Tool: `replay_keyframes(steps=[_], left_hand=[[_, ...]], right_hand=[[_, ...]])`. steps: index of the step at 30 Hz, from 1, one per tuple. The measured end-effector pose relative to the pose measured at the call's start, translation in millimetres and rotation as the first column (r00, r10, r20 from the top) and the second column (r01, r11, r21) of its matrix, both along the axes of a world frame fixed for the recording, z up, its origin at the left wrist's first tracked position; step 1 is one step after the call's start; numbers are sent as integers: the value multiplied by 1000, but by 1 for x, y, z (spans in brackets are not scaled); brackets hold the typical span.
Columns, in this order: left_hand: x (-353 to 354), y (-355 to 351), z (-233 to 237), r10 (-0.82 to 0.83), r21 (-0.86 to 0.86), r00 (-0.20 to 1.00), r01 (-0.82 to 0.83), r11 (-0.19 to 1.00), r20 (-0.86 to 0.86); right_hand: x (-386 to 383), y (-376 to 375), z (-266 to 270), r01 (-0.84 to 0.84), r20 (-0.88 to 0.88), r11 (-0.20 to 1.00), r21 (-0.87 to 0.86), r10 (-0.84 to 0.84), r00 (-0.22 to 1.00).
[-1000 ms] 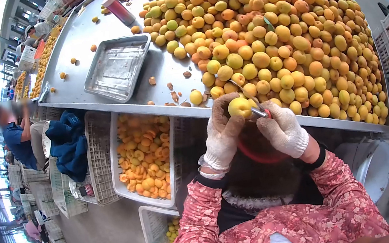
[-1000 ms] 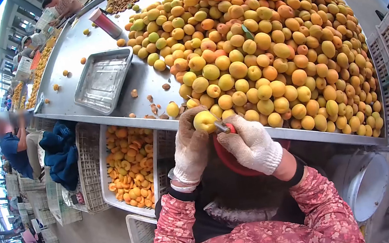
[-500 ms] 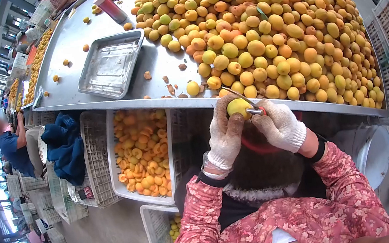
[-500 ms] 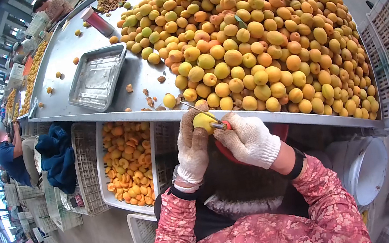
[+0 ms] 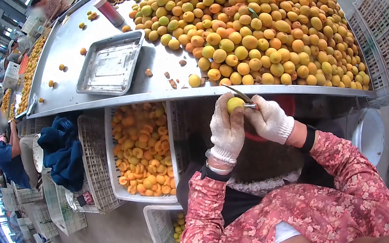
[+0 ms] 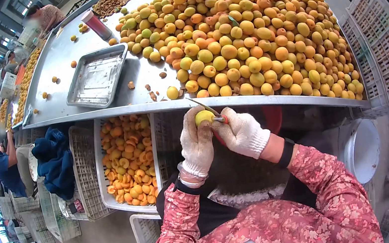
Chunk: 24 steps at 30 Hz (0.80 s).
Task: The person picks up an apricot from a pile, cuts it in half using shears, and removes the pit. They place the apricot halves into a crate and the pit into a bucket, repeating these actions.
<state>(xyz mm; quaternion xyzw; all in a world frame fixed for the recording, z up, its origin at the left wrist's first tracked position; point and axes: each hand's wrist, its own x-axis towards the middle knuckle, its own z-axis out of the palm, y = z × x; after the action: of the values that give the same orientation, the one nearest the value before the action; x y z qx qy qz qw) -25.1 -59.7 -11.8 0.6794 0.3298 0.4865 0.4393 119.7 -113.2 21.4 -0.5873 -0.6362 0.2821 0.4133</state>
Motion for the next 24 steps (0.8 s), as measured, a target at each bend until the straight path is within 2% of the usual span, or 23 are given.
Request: replay_keyframes(steps=[1, 2, 4, 5, 6, 8, 9, 10, 12, 13, 14, 16, 18, 19, 20, 21, 24], left_hand=[[-1, 1, 1, -4, -1, 1000, 4, 1000, 0], [-3, 1, 2, 2, 27, 999, -1, 1000, -36], [-6, 0, 4, 8, 49, 997, -4, 999, -74], [-6, -2, 6, -28, -43, 999, 27, 999, -26], [-6, -4, 8, -58, -134, 998, 61, 989, 26], [-4, -6, 7, -84, -135, 995, 89, 987, 49], [0, -7, 4, -111, -218, 968, 161, 963, 227], [3, -8, 1, -120, -281, 909, 246, 928, 400], [4, -6, 2, -102, -318, 920, 233, 919, 379], [5, -6, 7, -139, -370, 794, 421, 828, 592], [5, -7, 11, -131, -367, 623, 603, 709, 771], [4, -6, 11, -88, -374, 596, 605, 703, 798], [2, -4, 7, -174, -330, 593, 641, 693, 786], [3, -6, 12, -131, -380, 627, 610, 696, 768], [3, -7, 14, -137, -376, 625, 614, 694, 769], [3, -7, 15, -140, -375, 633, 607, 701, 761], [2, -7, 19, -154, -365, 654, 584, 725, 741]], right_hand=[[-3, -1, 1, -8, -132, 997, -76, -3, 991], [-7, -2, 0, -4, -134, 997, -77, -7, 991], [-15, -2, 2, 22, -433, 957, -289, -151, 889], [-15, -4, 8, -25, -536, 912, -410, -219, 816], [-14, -6, 19, -23, -535, 910, -414, -223, 815], [-8, -8, 35, -262, -708, 734, -626, -395, 586], [-9, -9, 33, -337, -778, 736, -587, -398, 486], [-9, -14, 35, -336, -779, 740, -583, -392, 489], [-13, -25, 43, -409, -805, 755, -513, -258, 534], [-17, -31, 35, -381, -862, 814, -438, -260, 435], [-20, -37, 37, -377, -862, 817, -436, -259, 436], [-25, -43, 45, -56, -639, 869, -491, -316, 701], [-21, -47, 33, 1, -580, 838, -546, -379, 721], [-19, -51, 21, 65, -431, 930, -363, -230, 873], [-18, -53, 14, 75, -221, 985, -157, -109, 969], [-20, -55, 23, 98, -163, 961, -258, -143, 976], [-22, -55, 22, 122, -96, 974, -191, -142, 985]])
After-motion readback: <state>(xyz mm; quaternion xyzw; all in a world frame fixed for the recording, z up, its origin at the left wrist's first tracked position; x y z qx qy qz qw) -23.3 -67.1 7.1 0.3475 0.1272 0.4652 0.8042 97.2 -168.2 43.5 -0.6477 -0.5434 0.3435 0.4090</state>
